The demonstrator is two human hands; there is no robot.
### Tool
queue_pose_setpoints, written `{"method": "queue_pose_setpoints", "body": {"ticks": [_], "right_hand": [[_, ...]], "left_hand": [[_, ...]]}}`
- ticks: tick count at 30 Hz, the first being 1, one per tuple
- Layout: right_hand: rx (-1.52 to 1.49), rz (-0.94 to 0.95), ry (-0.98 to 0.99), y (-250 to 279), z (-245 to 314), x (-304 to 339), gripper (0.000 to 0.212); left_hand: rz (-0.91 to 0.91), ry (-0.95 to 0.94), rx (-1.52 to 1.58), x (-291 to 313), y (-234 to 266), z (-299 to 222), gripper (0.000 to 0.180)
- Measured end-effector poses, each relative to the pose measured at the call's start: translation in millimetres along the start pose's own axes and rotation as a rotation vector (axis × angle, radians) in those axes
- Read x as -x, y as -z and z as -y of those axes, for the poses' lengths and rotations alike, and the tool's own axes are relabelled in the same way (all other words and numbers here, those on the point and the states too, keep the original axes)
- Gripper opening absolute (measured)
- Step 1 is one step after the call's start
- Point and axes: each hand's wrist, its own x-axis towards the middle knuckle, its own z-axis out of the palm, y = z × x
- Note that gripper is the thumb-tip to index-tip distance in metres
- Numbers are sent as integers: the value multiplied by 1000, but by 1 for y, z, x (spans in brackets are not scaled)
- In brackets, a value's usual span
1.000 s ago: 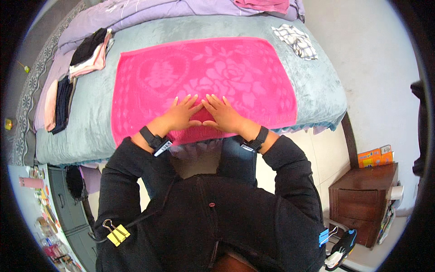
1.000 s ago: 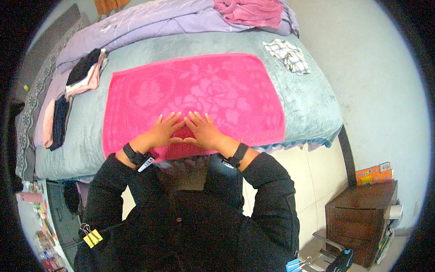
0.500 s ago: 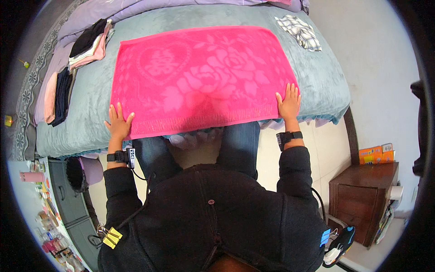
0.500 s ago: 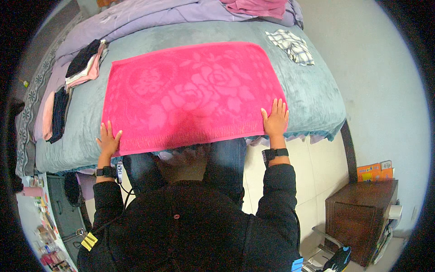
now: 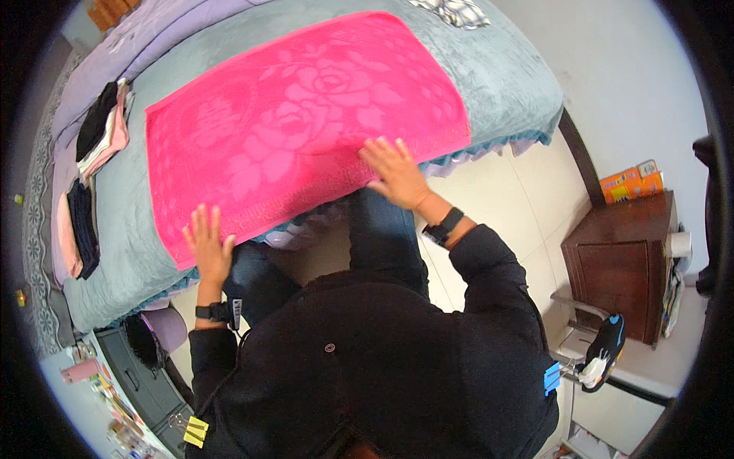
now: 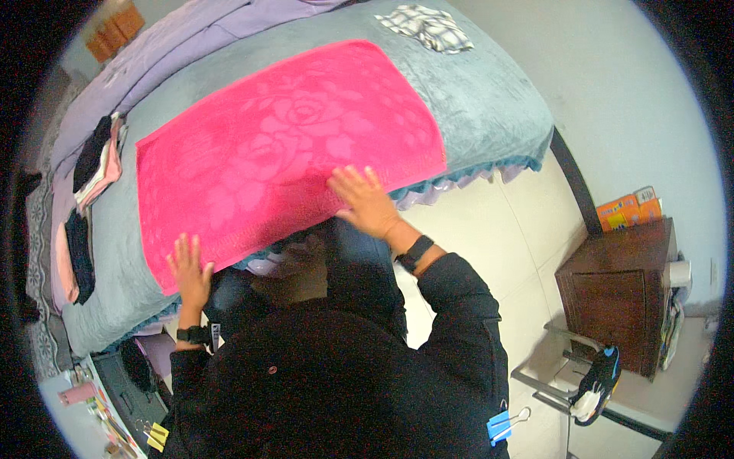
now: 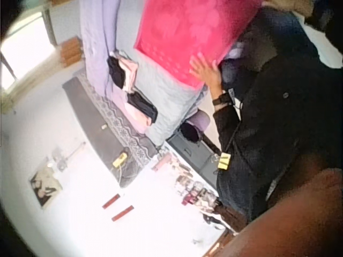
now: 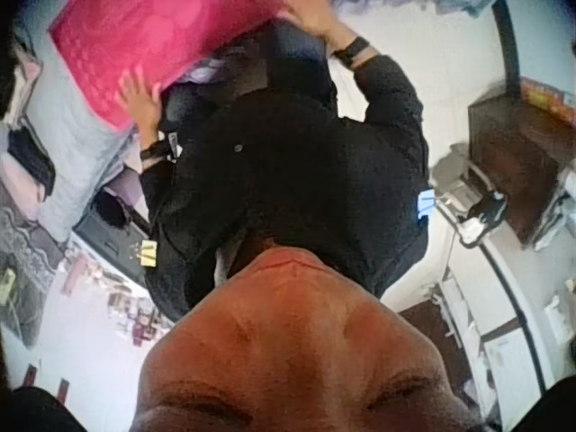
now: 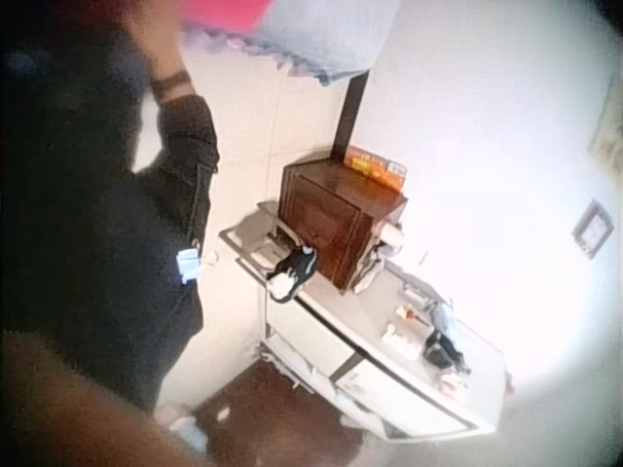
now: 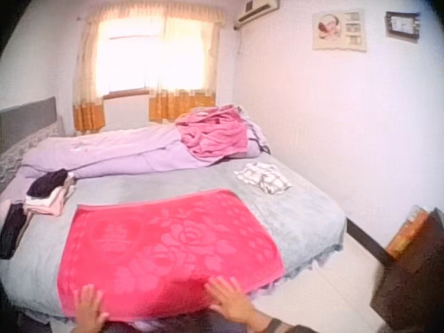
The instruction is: The person folds a black garment on a bed, then picks up a pink towel, spreads it out, and folds it into a compact rectangle. The folded items remain on the bed.
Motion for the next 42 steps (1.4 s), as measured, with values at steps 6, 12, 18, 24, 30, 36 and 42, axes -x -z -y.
{"method": "queue_pose_setpoints", "body": {"ticks": [6,12,18,24,30,36,42], "right_hand": [[82,-229,-389,6,-101,47,70],[121,-352,-519,9,-89,35,71],[-156,-94,-11,-1,46,-30,68],[-190,45,151,-15,92,-60,66],[33,26,-81,-6,21,-38,69],[228,-125,-475,8,-86,3,69],[302,-65,-621,15,-144,16,70]], "left_hand": [[-154,349,-36,46,-36,85,71],[-83,550,-109,28,-21,88,69],[-83,-218,317,-43,19,-50,62],[139,-440,215,-75,26,-103,69],[74,-108,121,-56,6,-51,68],[-8,291,-50,-15,-14,43,70],[-2,595,-44,2,-25,110,76]]}}
